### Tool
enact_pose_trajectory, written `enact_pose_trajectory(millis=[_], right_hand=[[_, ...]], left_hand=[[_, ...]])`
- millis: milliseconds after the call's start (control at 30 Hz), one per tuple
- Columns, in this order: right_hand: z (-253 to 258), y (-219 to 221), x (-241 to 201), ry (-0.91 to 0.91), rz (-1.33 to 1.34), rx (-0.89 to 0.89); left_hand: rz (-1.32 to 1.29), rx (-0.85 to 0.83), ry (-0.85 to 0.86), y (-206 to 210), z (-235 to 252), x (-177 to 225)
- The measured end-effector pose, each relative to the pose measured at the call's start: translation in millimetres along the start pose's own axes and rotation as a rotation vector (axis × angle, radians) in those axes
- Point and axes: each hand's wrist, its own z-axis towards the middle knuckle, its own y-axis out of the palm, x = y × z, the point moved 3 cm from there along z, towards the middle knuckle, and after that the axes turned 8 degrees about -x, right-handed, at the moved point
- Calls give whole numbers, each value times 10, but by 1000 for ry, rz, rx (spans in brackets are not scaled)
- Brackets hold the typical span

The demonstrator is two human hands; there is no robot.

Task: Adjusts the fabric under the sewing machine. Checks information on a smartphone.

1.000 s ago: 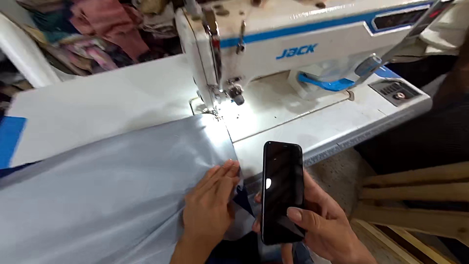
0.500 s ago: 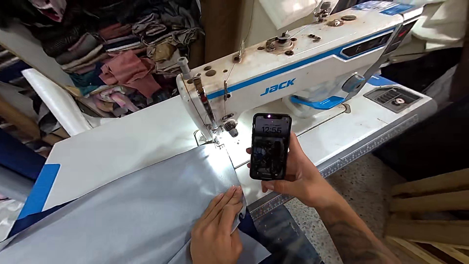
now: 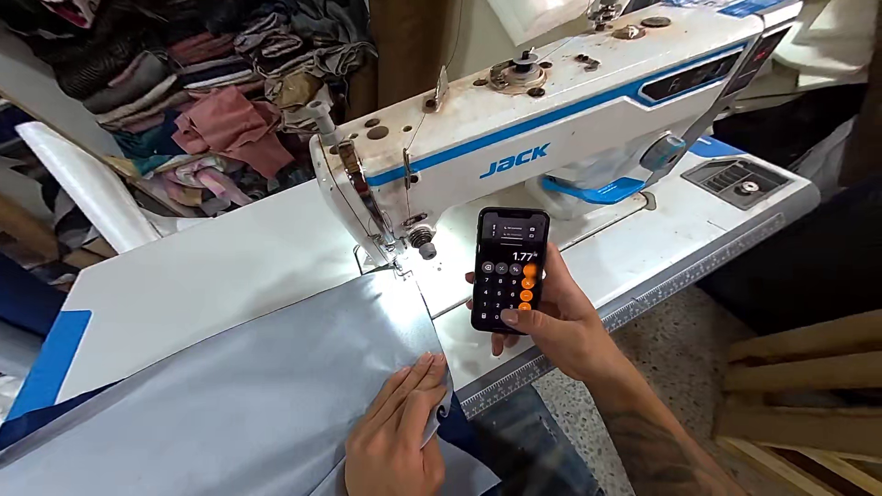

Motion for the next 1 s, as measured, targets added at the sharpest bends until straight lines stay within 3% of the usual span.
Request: enact_pose_trajectory(millis=[367, 1000], right_hand=[[7, 59, -37, 19, -108, -27], [-17, 89, 10, 6, -104, 100]], left_hand=[[12, 15, -9, 5, -1, -1], [9, 16, -21, 7, -2, -2]])
